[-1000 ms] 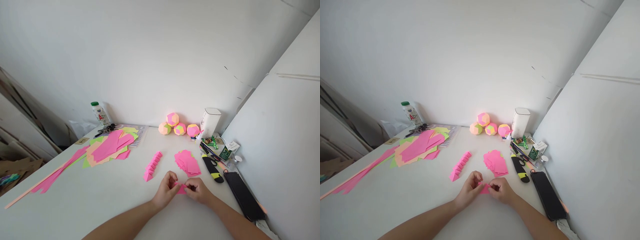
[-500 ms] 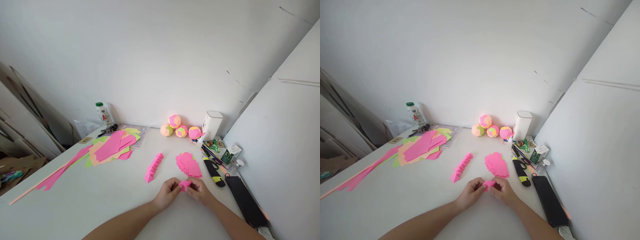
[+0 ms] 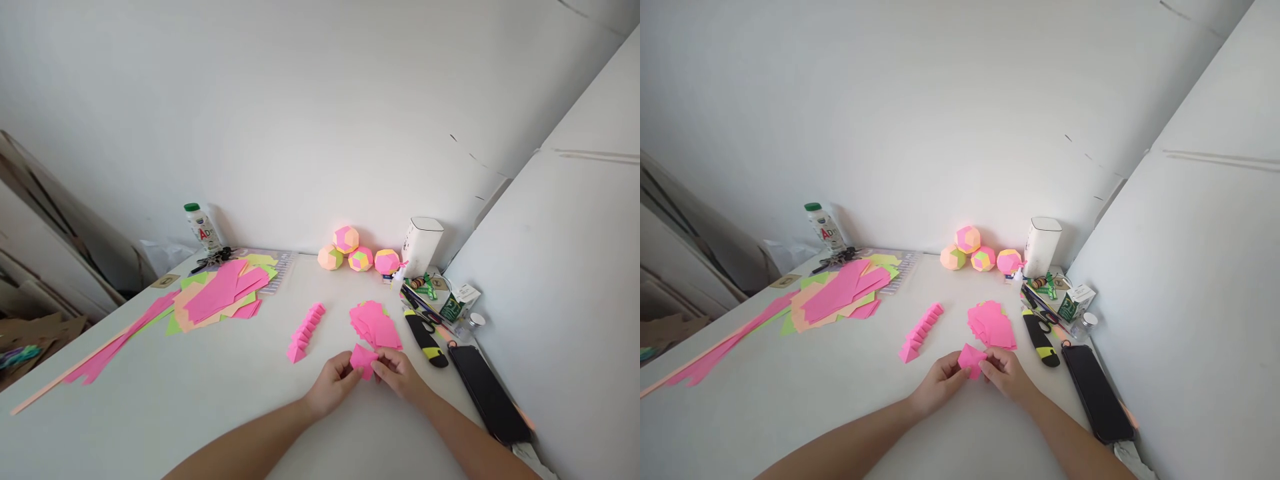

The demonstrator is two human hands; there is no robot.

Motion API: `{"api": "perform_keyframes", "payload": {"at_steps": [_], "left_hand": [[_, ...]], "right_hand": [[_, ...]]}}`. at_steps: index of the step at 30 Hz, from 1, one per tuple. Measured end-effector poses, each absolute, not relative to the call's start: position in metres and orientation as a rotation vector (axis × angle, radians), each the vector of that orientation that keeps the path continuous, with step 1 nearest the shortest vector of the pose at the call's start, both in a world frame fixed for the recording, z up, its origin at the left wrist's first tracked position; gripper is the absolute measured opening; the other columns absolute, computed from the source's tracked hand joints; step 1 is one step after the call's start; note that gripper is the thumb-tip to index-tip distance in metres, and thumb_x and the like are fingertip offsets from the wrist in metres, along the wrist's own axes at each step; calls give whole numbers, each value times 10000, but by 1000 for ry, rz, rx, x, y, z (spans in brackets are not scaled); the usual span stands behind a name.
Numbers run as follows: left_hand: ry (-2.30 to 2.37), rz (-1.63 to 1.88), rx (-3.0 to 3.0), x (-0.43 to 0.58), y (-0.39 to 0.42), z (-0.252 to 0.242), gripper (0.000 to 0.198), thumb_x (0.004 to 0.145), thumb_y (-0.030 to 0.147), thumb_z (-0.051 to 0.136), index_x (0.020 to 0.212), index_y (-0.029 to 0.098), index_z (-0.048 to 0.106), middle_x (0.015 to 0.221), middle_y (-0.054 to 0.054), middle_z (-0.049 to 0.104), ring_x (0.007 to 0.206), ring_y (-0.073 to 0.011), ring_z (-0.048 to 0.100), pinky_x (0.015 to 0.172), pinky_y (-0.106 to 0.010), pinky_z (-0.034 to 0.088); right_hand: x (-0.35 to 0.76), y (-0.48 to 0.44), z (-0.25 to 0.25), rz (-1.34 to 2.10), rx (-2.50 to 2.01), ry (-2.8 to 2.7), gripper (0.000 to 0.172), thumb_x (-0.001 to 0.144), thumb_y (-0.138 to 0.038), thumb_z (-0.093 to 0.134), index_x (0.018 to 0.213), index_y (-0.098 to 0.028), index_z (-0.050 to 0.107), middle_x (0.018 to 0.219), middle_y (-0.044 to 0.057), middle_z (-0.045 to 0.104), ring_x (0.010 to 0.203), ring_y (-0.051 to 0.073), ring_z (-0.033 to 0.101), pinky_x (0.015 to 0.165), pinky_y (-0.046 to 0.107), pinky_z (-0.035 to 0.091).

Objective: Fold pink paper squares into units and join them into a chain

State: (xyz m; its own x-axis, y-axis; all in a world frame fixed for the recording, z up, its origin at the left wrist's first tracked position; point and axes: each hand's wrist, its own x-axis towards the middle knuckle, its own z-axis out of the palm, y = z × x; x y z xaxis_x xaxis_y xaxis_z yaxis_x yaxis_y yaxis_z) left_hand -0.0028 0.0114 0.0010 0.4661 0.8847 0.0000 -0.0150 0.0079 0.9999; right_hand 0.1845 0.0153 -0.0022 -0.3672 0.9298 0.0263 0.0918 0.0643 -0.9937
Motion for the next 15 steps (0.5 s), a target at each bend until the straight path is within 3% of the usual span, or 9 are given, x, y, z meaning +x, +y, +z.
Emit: {"api": "perform_keyframes", "payload": {"at_steps": [6,10,15], "left_hand": [[842,894,1248,-1,12,-3,315,823,474,523,828,159,536,638,39,473,512,-72,342,494,-213,283],[801,973,1126,2,14,-11,300,802,444,574,887,191,437,720,41,506,503,-53,359,468,-194,284],[755,1016,1104,4,15,-18,370,787,444,595,973,233,356,628,97,413,455,-48,336,435,-179,274]], "right_hand": [[185,17,-9,1433,-1045,-1541,218,801,-364,611,737,-157,589,595,-26,528,527,112,495,527,229,394],[186,16,-11,1437,-1021,-1535,217,814,-359,601,749,-152,592,584,-23,534,531,113,495,529,232,390],[185,17,-9,1452,-1014,-1509,201,821,-349,601,793,-150,610,569,-22,554,521,109,505,518,226,396]]}}
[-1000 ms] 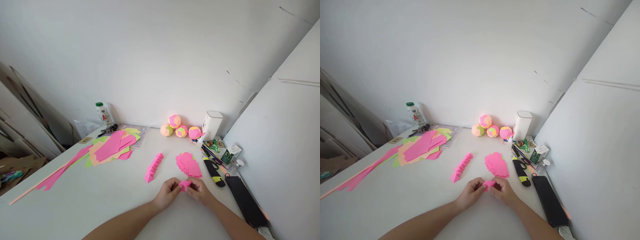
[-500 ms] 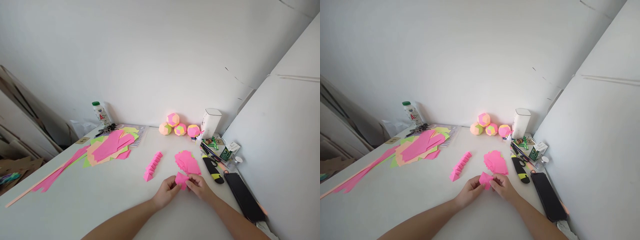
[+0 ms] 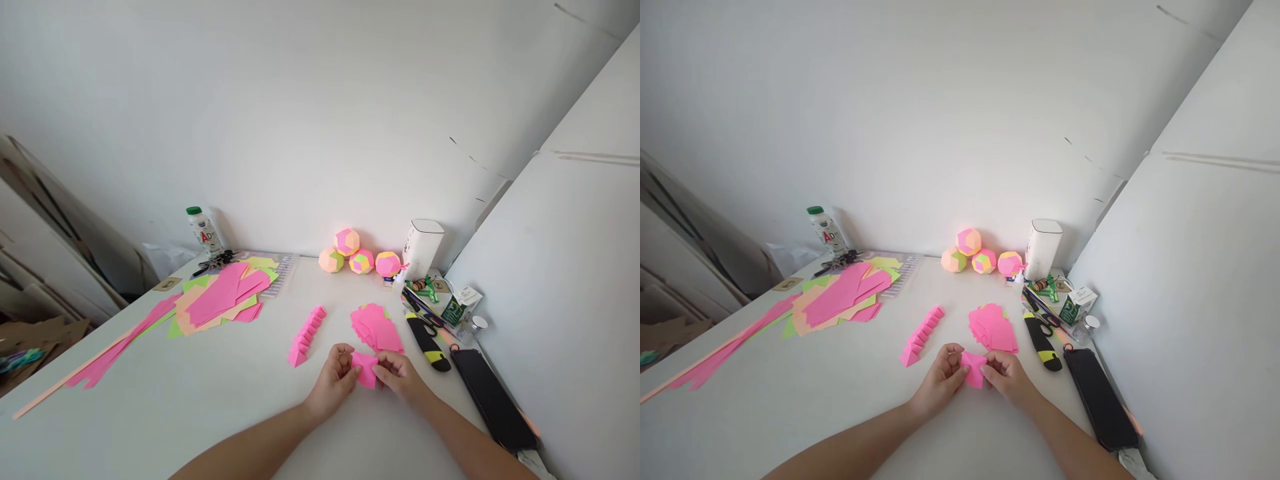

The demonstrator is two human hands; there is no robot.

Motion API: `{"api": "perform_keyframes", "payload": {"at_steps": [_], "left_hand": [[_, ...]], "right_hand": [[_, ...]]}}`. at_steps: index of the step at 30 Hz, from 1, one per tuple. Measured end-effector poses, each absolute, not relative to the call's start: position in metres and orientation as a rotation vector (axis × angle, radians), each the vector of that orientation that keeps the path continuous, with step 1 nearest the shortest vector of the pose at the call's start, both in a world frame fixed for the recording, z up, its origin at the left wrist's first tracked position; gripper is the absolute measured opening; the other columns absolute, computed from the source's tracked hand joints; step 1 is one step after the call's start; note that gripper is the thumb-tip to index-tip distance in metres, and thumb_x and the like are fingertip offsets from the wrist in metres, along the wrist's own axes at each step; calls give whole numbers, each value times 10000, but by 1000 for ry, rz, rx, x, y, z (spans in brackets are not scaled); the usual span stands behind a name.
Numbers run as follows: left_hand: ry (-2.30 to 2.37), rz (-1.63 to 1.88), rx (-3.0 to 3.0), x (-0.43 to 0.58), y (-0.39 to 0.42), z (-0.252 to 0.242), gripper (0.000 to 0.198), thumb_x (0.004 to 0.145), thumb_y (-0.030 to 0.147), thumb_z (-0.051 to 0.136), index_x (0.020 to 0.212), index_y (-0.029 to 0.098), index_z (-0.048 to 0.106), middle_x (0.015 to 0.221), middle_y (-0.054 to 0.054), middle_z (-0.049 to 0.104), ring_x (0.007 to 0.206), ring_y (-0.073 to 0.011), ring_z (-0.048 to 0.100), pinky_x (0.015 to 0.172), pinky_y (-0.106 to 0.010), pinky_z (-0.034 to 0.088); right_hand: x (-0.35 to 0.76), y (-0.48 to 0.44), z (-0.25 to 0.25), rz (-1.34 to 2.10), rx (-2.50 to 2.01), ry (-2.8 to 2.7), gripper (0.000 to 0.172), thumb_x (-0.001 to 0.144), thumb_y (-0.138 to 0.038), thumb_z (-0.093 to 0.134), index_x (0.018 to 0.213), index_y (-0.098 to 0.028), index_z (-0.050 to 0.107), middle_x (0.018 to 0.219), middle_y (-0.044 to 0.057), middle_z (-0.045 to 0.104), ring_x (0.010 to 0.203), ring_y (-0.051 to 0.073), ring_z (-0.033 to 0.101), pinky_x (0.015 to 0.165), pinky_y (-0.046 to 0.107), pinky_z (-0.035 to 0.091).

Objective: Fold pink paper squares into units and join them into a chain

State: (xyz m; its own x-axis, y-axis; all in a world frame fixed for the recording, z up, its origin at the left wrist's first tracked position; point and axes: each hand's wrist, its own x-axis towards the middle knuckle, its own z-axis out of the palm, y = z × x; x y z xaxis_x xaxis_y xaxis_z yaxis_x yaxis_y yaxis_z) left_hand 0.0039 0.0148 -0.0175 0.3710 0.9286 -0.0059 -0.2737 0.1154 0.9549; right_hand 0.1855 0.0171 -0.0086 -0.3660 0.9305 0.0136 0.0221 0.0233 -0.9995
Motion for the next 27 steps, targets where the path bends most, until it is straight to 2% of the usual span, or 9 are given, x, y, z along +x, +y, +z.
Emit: {"api": "perform_keyframes", "payload": {"at_steps": [4,9,14,19,27], "left_hand": [[736,1020,1123,4,14,-17,363,794,432,595,988,234,360,638,89,436,477,-55,366,445,-182,284],[743,955,1145,3,13,-13,356,770,451,618,940,183,457,679,50,479,530,-59,382,485,-198,295],[758,939,1138,3,13,-12,371,754,458,630,936,169,486,697,32,509,541,-64,403,499,-210,308],[789,927,1162,3,14,-12,353,751,437,635,932,162,508,678,33,515,548,-70,424,517,-218,341],[791,936,1132,2,13,-9,314,727,378,665,923,176,525,700,23,559,593,-98,493,557,-238,390]], "right_hand": [[185,19,-9,1502,-990,-1446,203,811,-353,617,871,-159,619,602,-19,581,524,104,520,526,226,428],[185,18,-13,1528,-979,-1414,216,798,-349,635,908,-164,618,642,-6,623,564,120,573,559,242,474],[185,18,-15,1513,-1000,-1440,219,794,-333,641,934,-168,607,662,2,652,578,129,597,581,257,493],[186,18,-17,1486,-1019,-1447,287,794,-345,634,1020,-175,583,658,-3,653,574,138,604,595,277,504],[186,17,-15,1434,-1033,-1574,252,819,-350,600,988,-163,609,694,18,667,595,139,606,596,266,495]]}}
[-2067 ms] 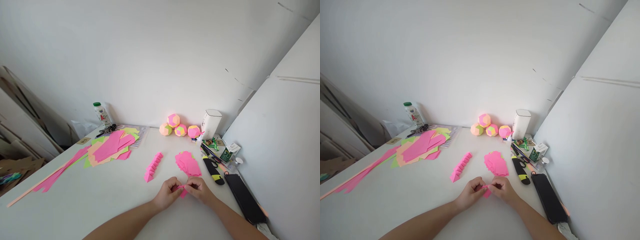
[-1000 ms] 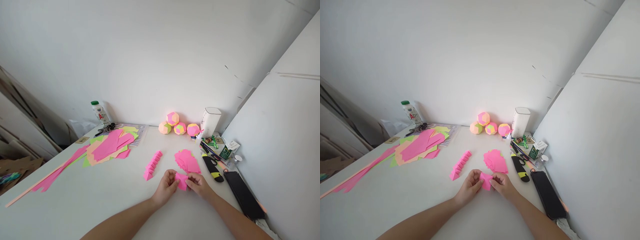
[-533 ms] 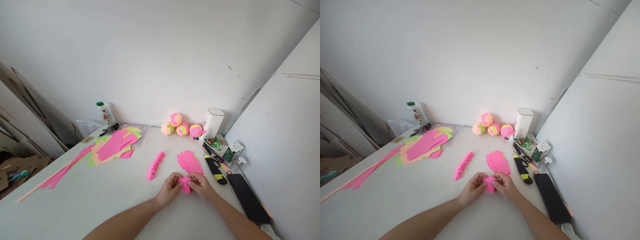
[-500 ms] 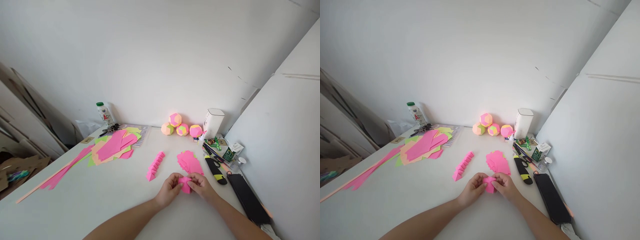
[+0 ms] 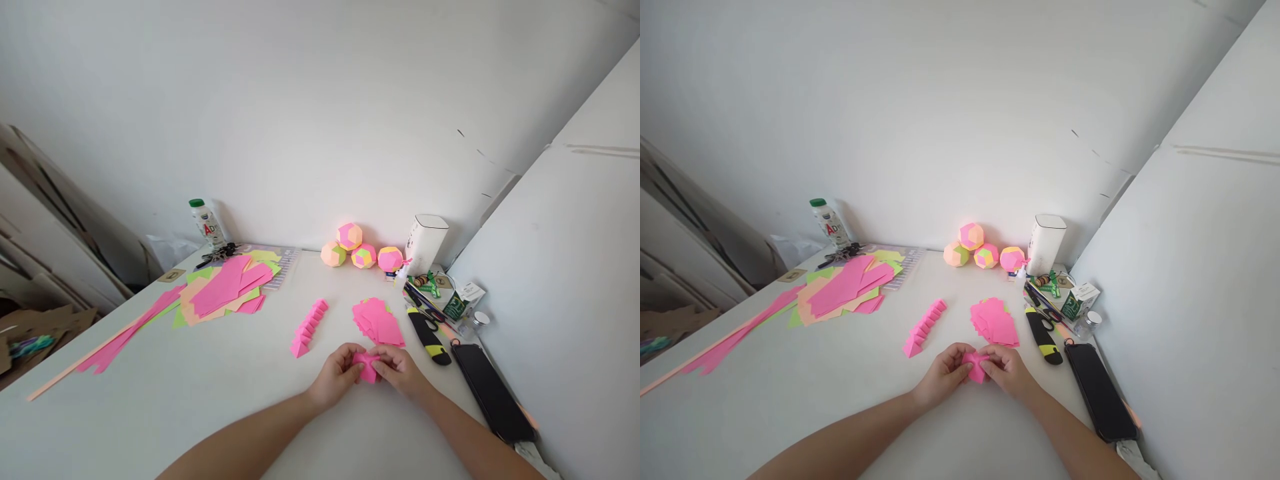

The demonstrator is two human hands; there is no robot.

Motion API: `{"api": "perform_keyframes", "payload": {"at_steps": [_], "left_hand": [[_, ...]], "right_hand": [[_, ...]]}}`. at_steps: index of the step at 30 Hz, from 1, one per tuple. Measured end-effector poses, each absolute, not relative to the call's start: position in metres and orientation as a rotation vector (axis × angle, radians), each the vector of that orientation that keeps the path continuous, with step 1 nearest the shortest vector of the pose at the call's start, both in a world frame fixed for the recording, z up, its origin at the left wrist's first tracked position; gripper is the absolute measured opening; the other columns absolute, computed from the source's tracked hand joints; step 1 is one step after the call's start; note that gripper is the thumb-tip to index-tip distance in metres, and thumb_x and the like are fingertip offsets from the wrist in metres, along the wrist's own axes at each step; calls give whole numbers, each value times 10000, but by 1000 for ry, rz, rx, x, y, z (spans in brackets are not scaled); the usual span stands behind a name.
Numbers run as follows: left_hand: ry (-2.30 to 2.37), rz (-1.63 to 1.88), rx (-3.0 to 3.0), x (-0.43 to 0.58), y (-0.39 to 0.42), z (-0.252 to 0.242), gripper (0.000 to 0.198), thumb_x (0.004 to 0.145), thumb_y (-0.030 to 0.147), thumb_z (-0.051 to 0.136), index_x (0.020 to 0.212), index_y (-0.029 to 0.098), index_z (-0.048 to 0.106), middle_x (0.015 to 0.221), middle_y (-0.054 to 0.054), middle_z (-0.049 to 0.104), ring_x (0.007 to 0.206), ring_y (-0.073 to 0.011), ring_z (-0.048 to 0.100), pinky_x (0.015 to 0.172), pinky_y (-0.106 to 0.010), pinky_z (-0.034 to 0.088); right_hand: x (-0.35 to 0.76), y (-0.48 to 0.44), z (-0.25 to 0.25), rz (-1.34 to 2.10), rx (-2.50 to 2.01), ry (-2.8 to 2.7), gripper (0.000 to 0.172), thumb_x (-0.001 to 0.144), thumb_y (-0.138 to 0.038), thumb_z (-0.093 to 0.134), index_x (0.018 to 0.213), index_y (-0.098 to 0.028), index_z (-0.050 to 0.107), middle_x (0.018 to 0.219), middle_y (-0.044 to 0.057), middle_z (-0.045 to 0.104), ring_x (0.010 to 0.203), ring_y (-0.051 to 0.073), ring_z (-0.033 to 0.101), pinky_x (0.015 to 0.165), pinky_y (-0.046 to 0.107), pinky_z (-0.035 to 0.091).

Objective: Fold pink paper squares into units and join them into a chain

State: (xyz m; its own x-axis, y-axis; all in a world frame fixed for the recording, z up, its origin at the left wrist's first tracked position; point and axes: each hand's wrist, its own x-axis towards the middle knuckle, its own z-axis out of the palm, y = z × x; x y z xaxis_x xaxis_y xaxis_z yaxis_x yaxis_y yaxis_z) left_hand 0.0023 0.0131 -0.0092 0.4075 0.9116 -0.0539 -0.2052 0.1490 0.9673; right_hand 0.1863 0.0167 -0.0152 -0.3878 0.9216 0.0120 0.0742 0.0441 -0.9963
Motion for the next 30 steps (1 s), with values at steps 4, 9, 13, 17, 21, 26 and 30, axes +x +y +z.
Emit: {"api": "perform_keyframes", "payload": {"at_steps": [4,9,13,17,21,26,30], "left_hand": [[797,925,1126,2,12,-8,299,727,367,662,915,180,524,691,25,564,596,-102,502,565,-243,397],[820,917,1129,2,12,-7,290,724,355,665,913,185,526,682,26,566,584,-102,499,549,-240,388],[811,917,1142,2,12,-8,266,738,344,652,905,175,533,683,23,567,575,-95,489,554,-240,384],[809,912,1143,2,13,-9,256,739,338,651,899,173,538,689,19,569,582,-98,494,554,-239,384],[806,915,1154,2,13,-11,254,738,316,652,914,170,540,703,14,577,600,-103,507,568,-241,392],[794,918,1165,2,14,-13,241,746,310,643,913,171,539,719,7,587,590,-101,502,558,-237,382],[806,911,1167,2,14,-14,249,742,324,647,913,175,545,731,2,594,600,-107,515,568,-240,389]], "right_hand": [[185,15,-15,1383,-1071,-1624,253,827,-352,584,994,-166,619,704,24,670,593,146,604,595,276,491],[184,15,-13,1364,-1098,-1638,257,813,-363,592,975,-165,624,679,17,658,576,152,603,584,278,491],[184,15,-12,1357,-1090,-1650,249,815,-347,591,976,-160,622,668,13,653,569,146,595,582,271,483],[184,15,-11,1371,-1082,-1658,240,826,-349,581,973,-162,618,671,13,657,582,147,597,578,263,474],[185,14,-12,1360,-1087,-1662,239,824,-349,585,972,-165,618,685,15,661,592,151,602,589,266,477],[185,14,-13,1349,-1087,-1670,235,825,-345,584,973,-165,616,681,16,661,582,153,603,587,272,485],[184,15,-13,1325,-1088,-1699,233,830,-356,573,965,-172,619,675,16,656,577,153,603,581,275,487]]}}
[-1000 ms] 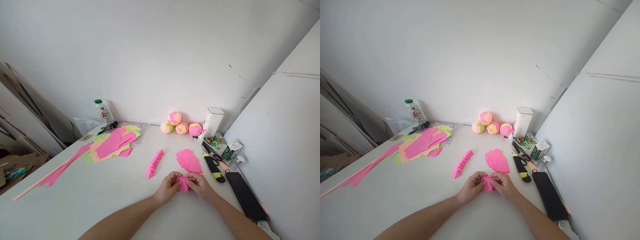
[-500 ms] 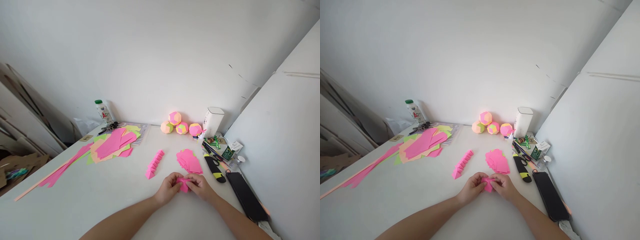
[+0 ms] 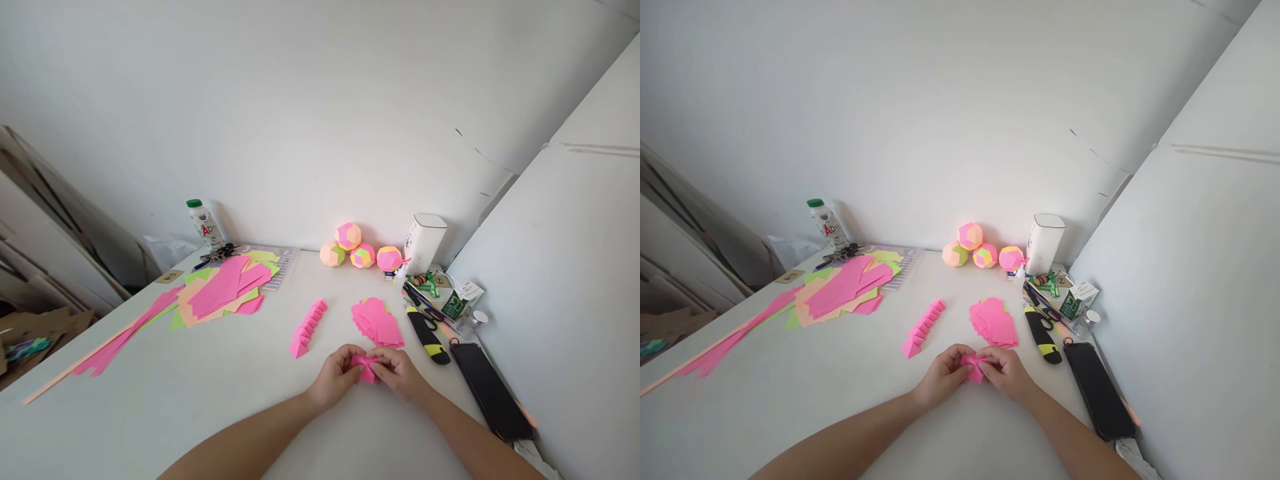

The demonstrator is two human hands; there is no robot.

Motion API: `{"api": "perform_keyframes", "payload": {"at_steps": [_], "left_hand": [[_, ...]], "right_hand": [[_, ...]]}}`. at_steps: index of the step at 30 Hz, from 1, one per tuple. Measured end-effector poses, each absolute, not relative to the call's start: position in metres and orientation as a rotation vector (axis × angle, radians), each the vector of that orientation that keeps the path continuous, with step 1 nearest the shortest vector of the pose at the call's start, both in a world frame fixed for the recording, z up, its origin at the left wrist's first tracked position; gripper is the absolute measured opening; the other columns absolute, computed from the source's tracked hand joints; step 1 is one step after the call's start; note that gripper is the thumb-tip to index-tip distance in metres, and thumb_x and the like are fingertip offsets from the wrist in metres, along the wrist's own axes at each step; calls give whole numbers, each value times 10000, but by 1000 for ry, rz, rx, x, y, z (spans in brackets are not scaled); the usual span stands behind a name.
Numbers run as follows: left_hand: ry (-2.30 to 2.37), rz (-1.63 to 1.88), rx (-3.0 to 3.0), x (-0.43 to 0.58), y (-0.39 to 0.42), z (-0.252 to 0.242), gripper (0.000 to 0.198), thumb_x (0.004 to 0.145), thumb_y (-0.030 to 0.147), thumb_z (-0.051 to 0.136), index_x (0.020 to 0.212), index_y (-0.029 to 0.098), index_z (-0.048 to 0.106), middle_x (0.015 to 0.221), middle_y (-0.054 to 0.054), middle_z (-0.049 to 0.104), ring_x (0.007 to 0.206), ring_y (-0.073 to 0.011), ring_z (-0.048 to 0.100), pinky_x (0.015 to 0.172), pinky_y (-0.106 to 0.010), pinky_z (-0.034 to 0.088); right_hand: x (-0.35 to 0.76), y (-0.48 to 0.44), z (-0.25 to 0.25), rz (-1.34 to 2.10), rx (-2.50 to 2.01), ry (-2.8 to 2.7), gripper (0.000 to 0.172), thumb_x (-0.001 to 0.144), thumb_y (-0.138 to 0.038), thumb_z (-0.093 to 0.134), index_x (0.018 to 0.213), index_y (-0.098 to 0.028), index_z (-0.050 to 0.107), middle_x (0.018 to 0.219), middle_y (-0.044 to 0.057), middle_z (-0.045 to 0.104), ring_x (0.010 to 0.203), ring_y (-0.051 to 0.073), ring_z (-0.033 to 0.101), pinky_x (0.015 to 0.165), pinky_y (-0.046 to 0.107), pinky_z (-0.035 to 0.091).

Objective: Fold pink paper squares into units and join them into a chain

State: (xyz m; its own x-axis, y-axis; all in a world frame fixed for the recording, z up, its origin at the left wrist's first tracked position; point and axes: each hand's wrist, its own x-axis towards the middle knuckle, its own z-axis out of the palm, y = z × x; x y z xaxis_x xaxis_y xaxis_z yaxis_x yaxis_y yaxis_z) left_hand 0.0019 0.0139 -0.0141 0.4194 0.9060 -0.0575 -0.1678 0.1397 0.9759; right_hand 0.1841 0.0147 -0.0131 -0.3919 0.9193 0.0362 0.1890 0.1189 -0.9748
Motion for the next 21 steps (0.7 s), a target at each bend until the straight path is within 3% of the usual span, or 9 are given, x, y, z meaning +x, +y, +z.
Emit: {"api": "perform_keyframes", "payload": {"at_steps": [21], "left_hand": [[826,923,1183,1,15,-19,254,740,334,650,918,175,563,666,22,563,572,-103,495,563,-240,390]], "right_hand": [[182,13,-10,1291,-1123,-1717,254,828,-391,554,948,-171,596,650,13,641,545,150,582,541,266,468]]}}
